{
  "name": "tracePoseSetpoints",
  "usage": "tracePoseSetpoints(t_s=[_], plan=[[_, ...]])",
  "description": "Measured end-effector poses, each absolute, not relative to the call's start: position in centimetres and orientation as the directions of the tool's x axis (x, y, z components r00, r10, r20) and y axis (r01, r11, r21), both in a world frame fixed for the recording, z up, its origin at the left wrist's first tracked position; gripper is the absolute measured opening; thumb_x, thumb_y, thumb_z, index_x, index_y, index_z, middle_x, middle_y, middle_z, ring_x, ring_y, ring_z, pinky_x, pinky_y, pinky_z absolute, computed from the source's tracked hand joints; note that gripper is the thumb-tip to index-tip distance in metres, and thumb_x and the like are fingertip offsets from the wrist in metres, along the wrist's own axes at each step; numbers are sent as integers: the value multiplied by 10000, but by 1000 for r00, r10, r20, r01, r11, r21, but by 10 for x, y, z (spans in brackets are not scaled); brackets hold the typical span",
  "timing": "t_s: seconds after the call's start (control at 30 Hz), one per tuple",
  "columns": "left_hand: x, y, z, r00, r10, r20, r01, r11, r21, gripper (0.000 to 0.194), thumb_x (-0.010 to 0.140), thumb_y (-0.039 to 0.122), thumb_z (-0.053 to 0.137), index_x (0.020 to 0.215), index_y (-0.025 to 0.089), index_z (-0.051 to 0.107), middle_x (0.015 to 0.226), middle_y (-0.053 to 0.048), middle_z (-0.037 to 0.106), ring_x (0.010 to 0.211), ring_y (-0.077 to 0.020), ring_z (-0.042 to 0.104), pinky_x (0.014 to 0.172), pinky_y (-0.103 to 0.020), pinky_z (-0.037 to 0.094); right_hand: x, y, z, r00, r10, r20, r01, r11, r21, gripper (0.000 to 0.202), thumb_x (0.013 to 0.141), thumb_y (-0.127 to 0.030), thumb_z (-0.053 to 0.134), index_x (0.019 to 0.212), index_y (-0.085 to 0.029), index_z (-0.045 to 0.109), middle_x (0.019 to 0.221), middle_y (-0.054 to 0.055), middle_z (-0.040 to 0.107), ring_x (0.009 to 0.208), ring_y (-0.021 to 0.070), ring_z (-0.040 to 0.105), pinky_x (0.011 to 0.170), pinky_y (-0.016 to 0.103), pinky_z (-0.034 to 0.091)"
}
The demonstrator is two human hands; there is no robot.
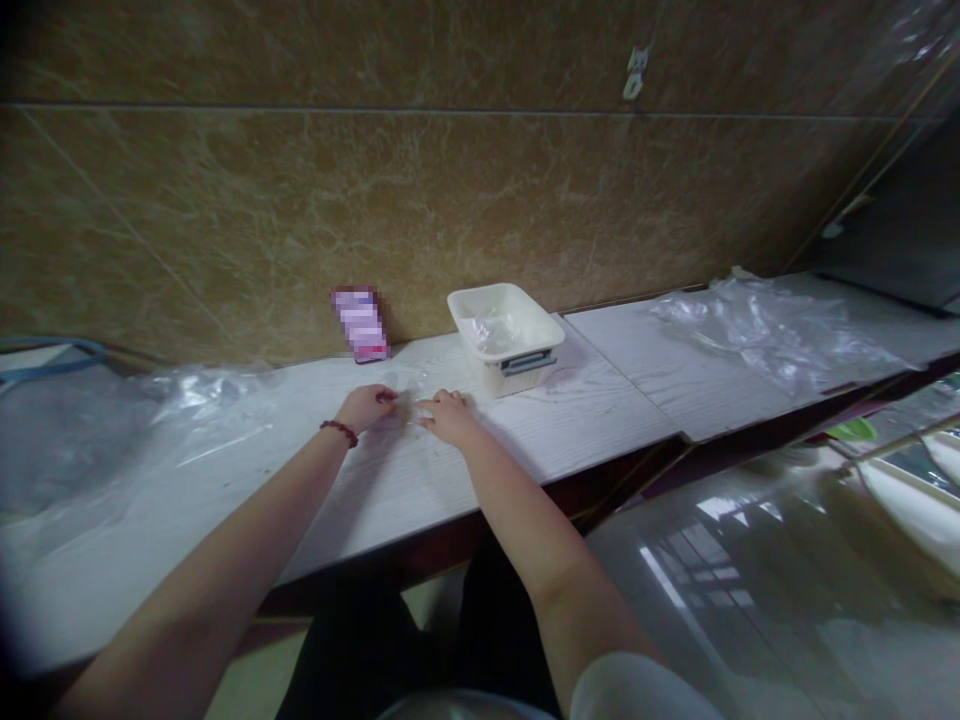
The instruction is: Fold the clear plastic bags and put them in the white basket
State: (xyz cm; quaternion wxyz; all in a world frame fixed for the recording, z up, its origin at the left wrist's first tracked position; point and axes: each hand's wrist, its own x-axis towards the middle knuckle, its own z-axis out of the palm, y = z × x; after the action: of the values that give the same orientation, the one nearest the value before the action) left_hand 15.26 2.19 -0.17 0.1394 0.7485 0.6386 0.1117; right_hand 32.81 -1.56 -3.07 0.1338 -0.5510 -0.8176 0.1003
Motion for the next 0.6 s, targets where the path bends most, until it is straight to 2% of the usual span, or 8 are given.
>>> tracePoseSetpoints(t_s=[0.3, 0.47, 0.6], plan=[[147, 27, -7, 171, 985, -11, 945, -160, 285, 270, 687, 281, 500, 903, 184, 630, 845, -39, 654, 808, -164, 574, 703, -217, 421, 327, -17, -29, -350, 935, 60, 893, 352, -281, 401, 784, -467, 434, 1173, -372, 433, 1085, 37, 438, 976, 209, 375, 810, 333, 285], [148, 17, -5, 146, 985, 86, 966, -161, 202, 309, 740, 242, 423, 967, 126, 597, 1012, -137, 587, 965, -241, 518, 826, -331, 378, 327, -16, -30, -351, 934, 70, 890, 356, -284, 387, 779, -459, 443, 1154, -367, 455, 1073, 35, 446, 966, 212, 380, 810, 340, 288], [160, -6, -13, 445, 887, 122, 886, -455, 82, 412, 812, 355, 325, 1120, 147, 501, 1193, -128, 487, 1129, -253, 394, 940, -409, 268, 327, -16, -30, -348, 932, 97, 893, 362, -268, 372, 775, -437, 451, 1134, -347, 478, 1065, 37, 450, 950, 214, 386, 805, 347, 294]])
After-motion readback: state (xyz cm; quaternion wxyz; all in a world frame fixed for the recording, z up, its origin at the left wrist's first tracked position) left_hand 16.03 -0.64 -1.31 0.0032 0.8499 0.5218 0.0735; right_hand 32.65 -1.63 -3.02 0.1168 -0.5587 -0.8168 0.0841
